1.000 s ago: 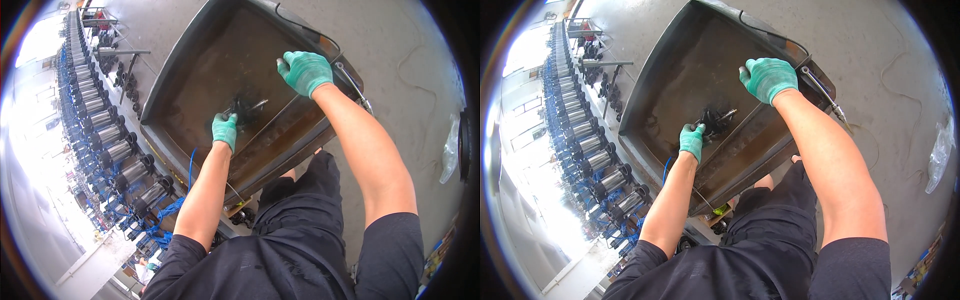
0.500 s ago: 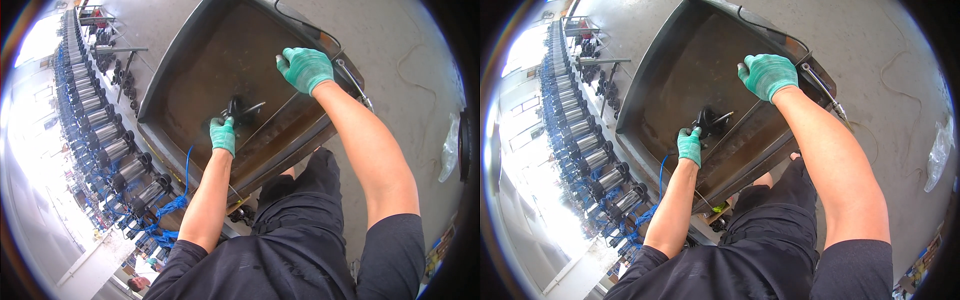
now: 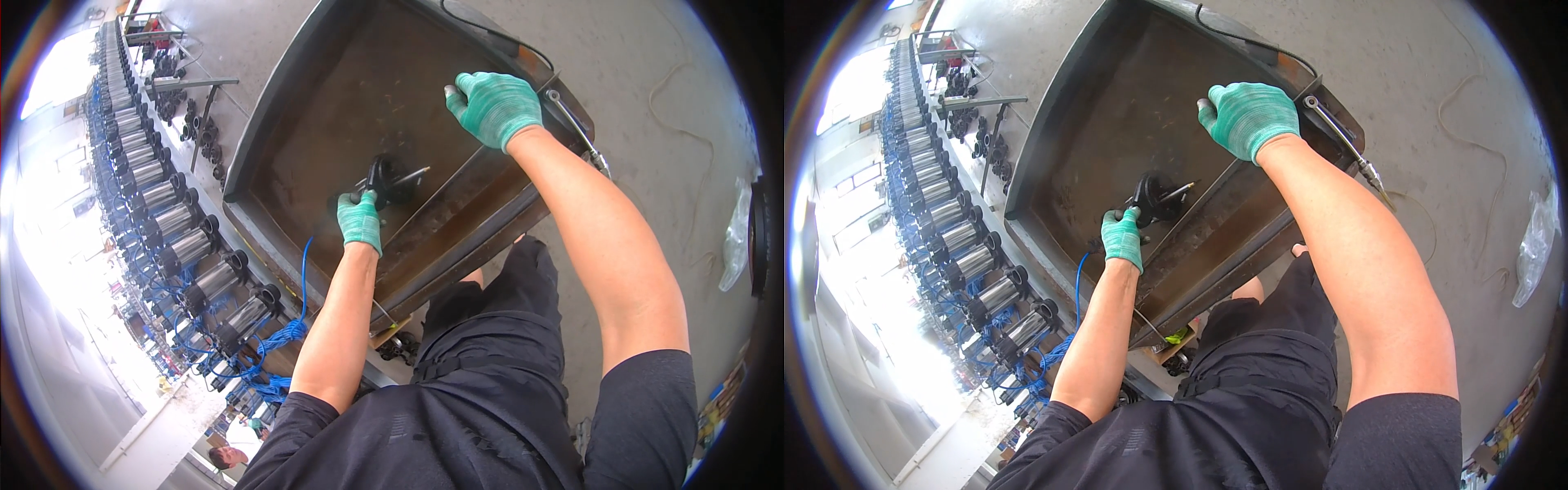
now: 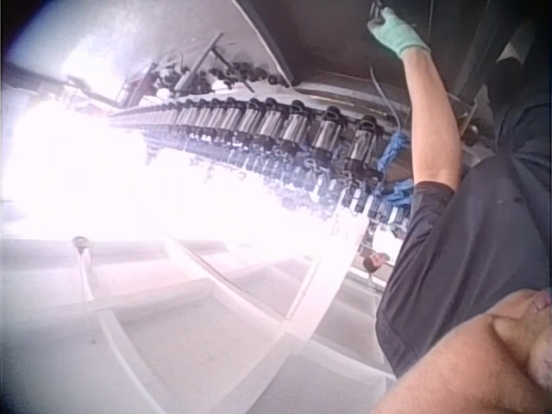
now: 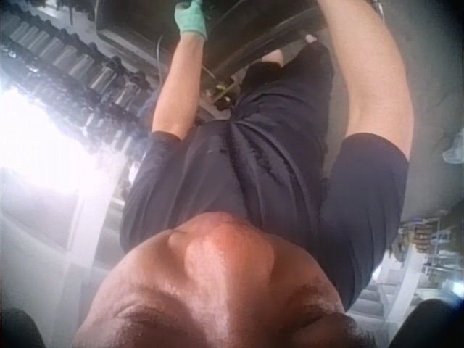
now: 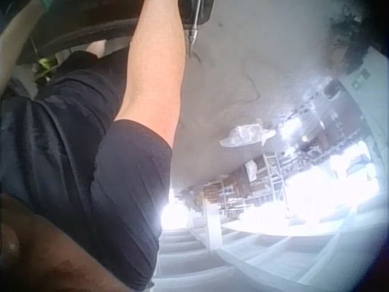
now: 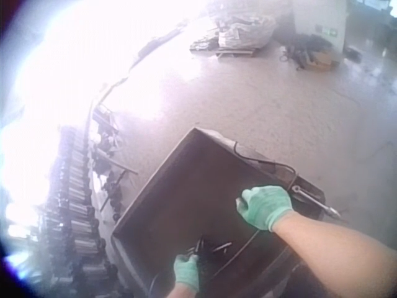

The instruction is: The person picks up a pump from a table and submerges it into a tank of liquid, then lifts it out and places it onto the table with others.

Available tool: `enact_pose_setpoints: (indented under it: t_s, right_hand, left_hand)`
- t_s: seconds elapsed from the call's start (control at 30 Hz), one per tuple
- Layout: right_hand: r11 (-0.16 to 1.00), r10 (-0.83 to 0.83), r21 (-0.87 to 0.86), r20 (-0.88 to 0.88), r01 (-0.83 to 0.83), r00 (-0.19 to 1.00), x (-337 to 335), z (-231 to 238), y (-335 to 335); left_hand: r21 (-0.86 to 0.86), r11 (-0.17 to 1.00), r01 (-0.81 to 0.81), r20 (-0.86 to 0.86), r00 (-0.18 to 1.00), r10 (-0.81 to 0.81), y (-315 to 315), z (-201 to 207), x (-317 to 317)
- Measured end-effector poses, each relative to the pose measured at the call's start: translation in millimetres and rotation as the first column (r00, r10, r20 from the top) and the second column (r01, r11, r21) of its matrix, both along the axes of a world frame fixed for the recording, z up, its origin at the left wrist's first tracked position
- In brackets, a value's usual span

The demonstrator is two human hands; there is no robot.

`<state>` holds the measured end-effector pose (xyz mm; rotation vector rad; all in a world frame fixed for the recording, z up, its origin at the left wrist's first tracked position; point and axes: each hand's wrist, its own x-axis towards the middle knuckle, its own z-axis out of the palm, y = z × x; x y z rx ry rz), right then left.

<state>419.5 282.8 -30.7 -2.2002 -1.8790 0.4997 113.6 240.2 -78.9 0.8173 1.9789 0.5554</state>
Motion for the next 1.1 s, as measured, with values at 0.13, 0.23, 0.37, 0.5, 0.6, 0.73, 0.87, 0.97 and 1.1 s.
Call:
enact_pose_setpoints:
  t_s: [0.13,0.23,0.37,0.5,0.6,0.73,0.87,0.97,1.1]
  right_hand:
    - [1.0,0.009,0.013,-0.004,-0.009,1.0,-1,-2,1]
    - [0.999,0.007,0.038,0.001,-0.007,1.0,-1,-3,0]
    - [1.0,0.008,0.012,-0.011,-0.008,1.0,3,0,-1]
    - [1.0,0.017,0.008,-0.024,-0.017,1.0,1,-5,0]
    - [0.999,0.021,0.043,-0.036,-0.02,0.999,2,-4,-2]
    - [0.992,0.034,0.125,-0.042,-0.028,0.999,2,-11,-4]
    - [0.985,0.031,0.169,-0.048,-0.022,0.998,2,-17,-5]
    - [0.974,0.044,0.224,-0.056,-0.031,0.997,5,-21,-9]
    - [0.93,0.082,0.364,-0.058,-0.055,0.995,3,-15,-11]
  left_hand:
    - [0.031,1.0,-0.001,-0.008,1.0,0.001,0,-2,-3]
    - [0.03,1.0,-0.008,-0.015,1.0,0.009,0,-4,-3]
    - [-0.175,0.977,-0.123,0.077,0.987,0.138,15,6,1]
    - [-0.461,0.887,-0.018,0.103,0.992,0.073,44,17,-16]
    - [-0.47,0.881,0.049,0.154,0.988,0.027,49,22,-30]
    - [-0.431,0.893,0.129,0.287,0.958,0.0,33,27,-53]
    - [-0.319,0.933,0.167,0.427,0.904,-0.016,13,16,-83]
    - [-0.252,0.946,0.206,0.477,0.876,-0.064,1,6,-91]
    - [-0.162,0.955,0.247,0.423,0.892,-0.159,-3,-1,-108]
